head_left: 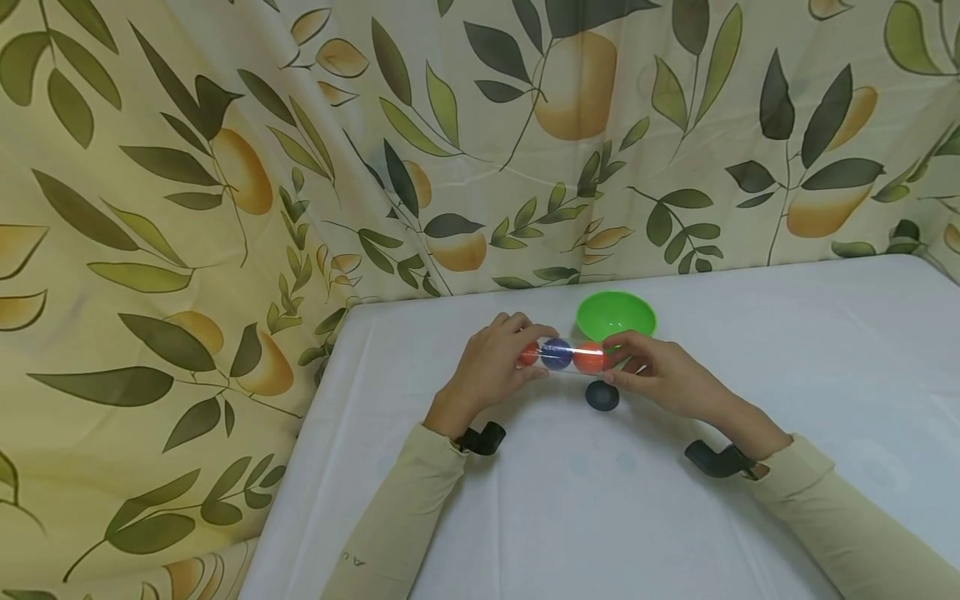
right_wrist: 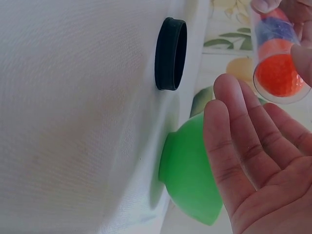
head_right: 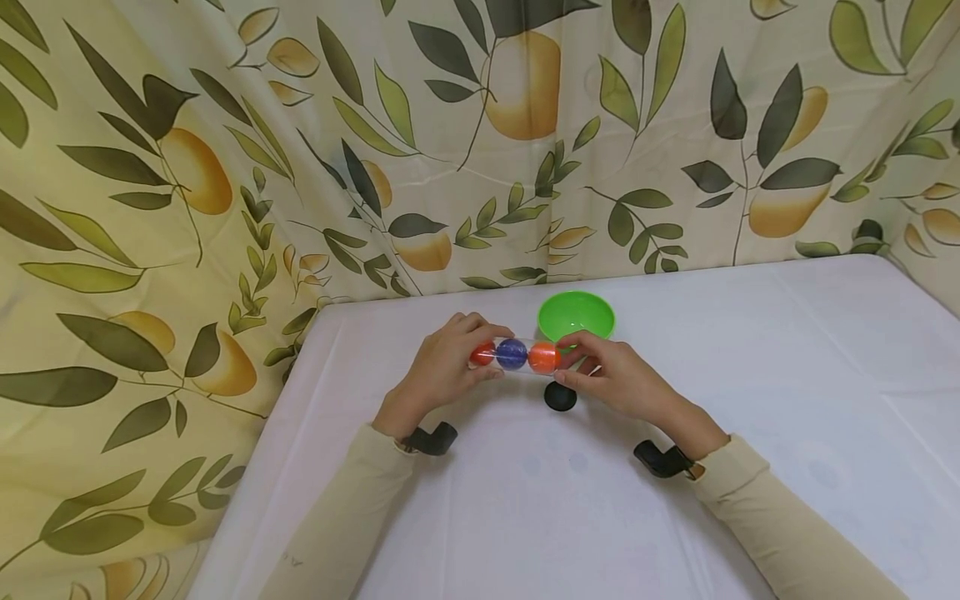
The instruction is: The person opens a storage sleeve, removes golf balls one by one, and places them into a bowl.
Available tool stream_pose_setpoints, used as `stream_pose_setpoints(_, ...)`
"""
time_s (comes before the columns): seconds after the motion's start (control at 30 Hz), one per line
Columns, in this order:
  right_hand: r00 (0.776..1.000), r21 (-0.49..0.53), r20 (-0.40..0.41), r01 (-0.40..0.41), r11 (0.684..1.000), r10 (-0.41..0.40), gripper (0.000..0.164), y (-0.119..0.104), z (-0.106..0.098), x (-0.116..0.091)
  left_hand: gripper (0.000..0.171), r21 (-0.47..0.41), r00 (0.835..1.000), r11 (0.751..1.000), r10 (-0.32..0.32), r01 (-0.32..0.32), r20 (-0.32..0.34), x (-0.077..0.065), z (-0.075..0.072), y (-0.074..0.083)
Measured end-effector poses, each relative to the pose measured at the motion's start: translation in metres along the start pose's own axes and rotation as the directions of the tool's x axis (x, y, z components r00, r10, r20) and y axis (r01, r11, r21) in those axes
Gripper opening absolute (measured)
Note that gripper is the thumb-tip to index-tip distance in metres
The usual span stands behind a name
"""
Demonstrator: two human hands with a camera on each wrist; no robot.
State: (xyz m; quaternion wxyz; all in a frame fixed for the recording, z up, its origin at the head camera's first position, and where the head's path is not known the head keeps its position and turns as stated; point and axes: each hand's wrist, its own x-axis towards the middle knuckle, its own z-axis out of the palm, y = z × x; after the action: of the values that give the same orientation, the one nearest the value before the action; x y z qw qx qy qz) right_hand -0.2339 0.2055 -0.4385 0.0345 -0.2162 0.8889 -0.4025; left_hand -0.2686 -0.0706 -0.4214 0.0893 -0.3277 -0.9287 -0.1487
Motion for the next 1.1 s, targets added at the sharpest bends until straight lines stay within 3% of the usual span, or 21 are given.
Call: stream_pose_setpoints(1.1,1.000,0.029,0.005,-0.025,0.999,0.024,0.046,-0.0002,0.0003,-0.0007,0.051,0.005,0.998,1.000,0.015,-0.014,-0.061,0.0004,0.0009,0.0018)
